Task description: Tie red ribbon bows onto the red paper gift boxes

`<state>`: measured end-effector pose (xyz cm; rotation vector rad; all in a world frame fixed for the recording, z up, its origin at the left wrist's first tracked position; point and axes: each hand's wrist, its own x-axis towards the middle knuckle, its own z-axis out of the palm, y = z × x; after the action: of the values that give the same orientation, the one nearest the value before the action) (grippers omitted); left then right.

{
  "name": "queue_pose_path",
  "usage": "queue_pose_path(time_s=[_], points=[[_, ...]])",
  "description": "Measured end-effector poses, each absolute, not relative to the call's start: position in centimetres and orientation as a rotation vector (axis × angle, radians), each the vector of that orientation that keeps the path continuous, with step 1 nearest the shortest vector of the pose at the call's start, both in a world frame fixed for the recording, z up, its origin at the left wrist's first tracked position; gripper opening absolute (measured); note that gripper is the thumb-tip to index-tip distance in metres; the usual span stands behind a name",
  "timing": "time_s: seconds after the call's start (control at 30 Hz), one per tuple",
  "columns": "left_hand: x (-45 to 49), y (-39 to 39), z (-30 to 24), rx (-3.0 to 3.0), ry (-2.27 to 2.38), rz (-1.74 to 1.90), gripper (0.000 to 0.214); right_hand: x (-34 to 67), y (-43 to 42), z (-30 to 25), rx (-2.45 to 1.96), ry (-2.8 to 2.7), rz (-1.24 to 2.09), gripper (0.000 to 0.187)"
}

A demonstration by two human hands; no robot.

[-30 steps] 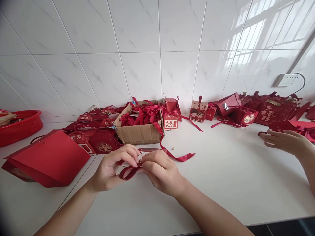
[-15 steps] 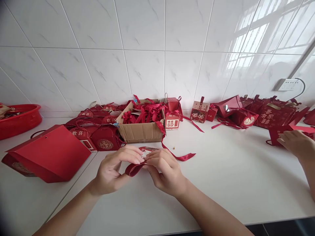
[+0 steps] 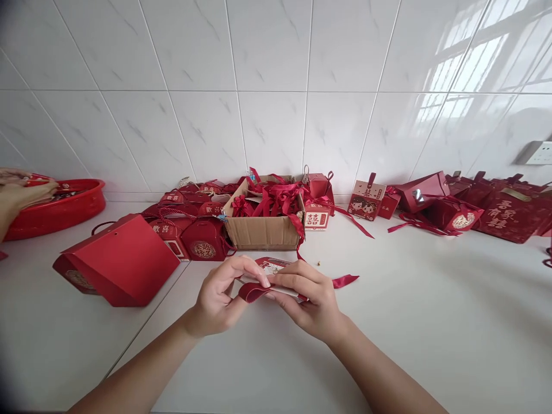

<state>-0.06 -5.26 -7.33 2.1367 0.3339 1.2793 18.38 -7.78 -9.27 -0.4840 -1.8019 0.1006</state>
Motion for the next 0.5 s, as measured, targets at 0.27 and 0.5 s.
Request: queue_pose_path(time_s=[0.27,0.5], points=[[-0.06,-5.17,-7.12,2.110,0.375,1.288,0.027,18.92,-7.21,-9.50,-0.512,-1.896,0.014,0.037],[0.08,-5.32,-6.85,2.116,0.365,1.282,0.026,18.72,-7.41,-9.48,-0.571,-1.866,0.035,0.026]])
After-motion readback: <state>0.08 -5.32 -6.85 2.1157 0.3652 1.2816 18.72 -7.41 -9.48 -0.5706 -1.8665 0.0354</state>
